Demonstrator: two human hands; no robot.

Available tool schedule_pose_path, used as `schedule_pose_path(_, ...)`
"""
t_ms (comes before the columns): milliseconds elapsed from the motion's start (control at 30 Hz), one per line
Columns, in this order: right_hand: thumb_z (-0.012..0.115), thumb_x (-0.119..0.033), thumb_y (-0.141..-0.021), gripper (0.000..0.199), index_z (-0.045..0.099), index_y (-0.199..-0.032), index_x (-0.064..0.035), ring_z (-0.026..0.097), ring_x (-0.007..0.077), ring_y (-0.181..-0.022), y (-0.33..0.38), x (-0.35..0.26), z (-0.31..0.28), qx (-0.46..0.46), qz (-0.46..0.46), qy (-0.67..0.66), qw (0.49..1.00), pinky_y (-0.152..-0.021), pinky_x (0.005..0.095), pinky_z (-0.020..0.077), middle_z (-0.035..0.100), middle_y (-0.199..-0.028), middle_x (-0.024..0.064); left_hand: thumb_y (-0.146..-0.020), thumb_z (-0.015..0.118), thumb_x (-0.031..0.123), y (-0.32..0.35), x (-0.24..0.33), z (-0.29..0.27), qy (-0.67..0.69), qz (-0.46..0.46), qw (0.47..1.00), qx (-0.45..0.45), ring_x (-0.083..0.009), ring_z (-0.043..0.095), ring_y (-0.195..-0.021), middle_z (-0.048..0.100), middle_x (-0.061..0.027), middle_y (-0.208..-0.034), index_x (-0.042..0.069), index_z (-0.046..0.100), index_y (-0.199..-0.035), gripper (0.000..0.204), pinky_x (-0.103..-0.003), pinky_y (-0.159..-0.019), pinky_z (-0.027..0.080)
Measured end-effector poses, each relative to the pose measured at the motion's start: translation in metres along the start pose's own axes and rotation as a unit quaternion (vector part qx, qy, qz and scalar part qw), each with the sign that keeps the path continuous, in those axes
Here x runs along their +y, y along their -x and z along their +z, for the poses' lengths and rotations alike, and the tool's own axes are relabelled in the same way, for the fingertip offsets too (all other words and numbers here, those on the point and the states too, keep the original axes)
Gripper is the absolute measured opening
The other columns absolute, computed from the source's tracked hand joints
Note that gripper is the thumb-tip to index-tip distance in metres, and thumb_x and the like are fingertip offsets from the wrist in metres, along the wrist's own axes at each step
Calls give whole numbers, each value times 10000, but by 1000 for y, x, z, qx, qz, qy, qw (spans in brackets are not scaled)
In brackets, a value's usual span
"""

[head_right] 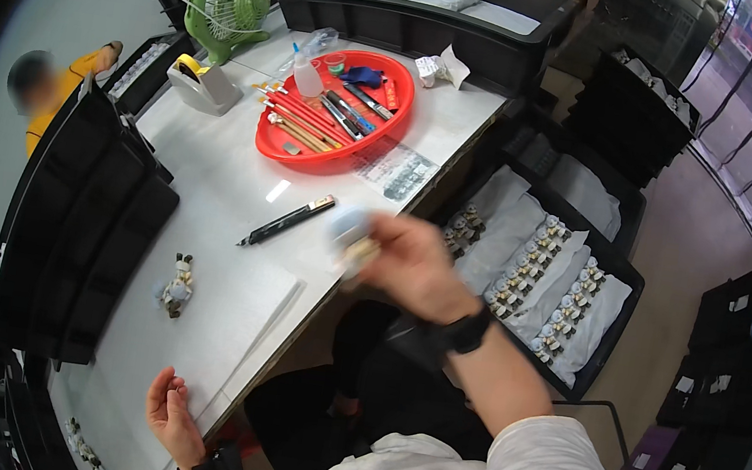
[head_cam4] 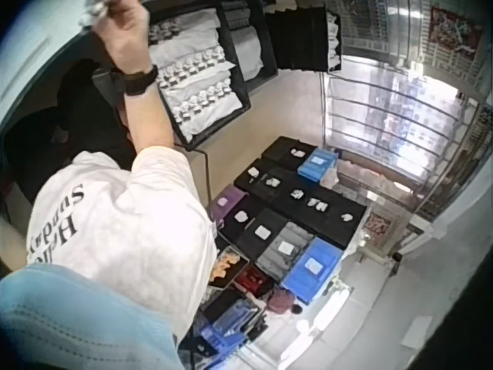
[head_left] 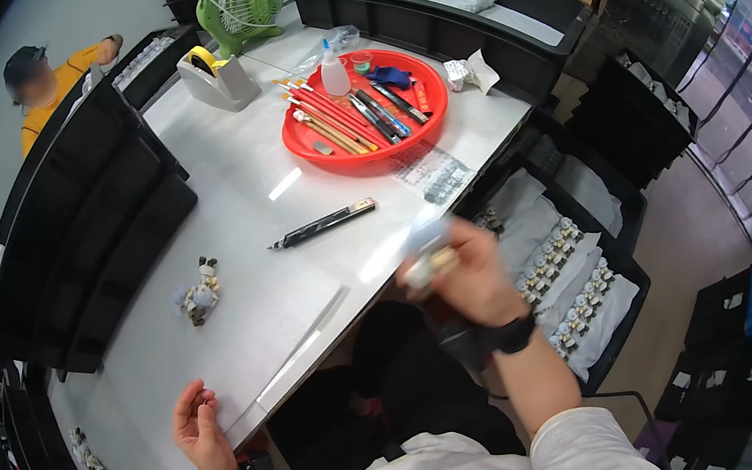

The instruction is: Inspecting small toy figurines and placing them into a storage tray.

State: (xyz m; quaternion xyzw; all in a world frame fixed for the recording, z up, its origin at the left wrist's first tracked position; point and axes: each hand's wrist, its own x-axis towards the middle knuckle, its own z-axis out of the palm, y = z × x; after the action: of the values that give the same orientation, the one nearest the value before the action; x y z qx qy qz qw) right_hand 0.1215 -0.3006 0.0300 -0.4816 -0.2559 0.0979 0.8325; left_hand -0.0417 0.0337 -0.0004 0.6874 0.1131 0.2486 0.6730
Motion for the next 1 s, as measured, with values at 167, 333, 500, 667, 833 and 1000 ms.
schedule_pose_path(167, 606, -87, -798, 234, 571, -997, 32, 598, 155, -810, 17, 0, -172, 328, 0, 225, 918, -719, 253, 480, 620, -880, 86, -842, 505, 7, 1, -1, -5, -22, 1, 1000, 9, -118, 533, -877, 544, -103, -1078, -28, 503, -1110, 270, -217, -794, 442)
schedule_pose_path(333, 638, -99, -726, 177, 631, -879, -10, 616, 230, -786, 24, 62, -267, 335, 181, 613, 692, -715, 297, 482, 631, -859, 129, -839, 506, 13, -1, -2, -3, -45, -3, 999, 9, -112, 529, -869, 538, -99, -1082, -22, 504, -1101, 265, -225, -800, 437)
schedule_pose_path(500, 622, -123, -673, 181, 645, -835, -45, 585, 300, -850, 11, 91, -277, 277, 222, 796, 491, -728, 375, 467, 624, -870, 136, -832, 503, 5, -2, 0, 3, -46, -6, 999, 26, -108, 527, -853, 546, -92, -1060, -16, 516, -1083, 252, -218, -793, 434)
schedule_pose_path(667, 618, -173, -689, 194, 644, -858, -80, 548, 288, -941, -3, 110, -273, 219, 332, 789, 469, -786, 424, 425, 616, -931, 129, -816, 506, -12, 2, 4, -1, -49, 7, 997, 63, -116, 530, -850, 556, -92, -1035, -16, 532, -1056, 241, -229, -789, 434)
schedule_pose_path(833, 562, -237, -730, 280, 624, -940, -62, 562, 332, -956, 21, 102, -312, 187, 373, 761, 496, -796, 437, 452, 604, -985, 159, -764, 554, -61, -3, 8, 12, -3, -31, 998, 55, -154, 558, -858, 578, -113, -990, -43, 559, -990, 226, -260, -784, 450)
schedule_pose_path(1000, 607, -52, -723, 369, 557, -1089, -43, 587, 236, -883, 17, 68, -301, 374, -32, 655, 655, -779, 322, 456, 607, -966, 122, -793, 540, -65, -3, 9, 8, 48, -35, 998, 19, -150, 556, -907, 573, -101, -995, -41, 560, -996, 205, -257, -813, 451)
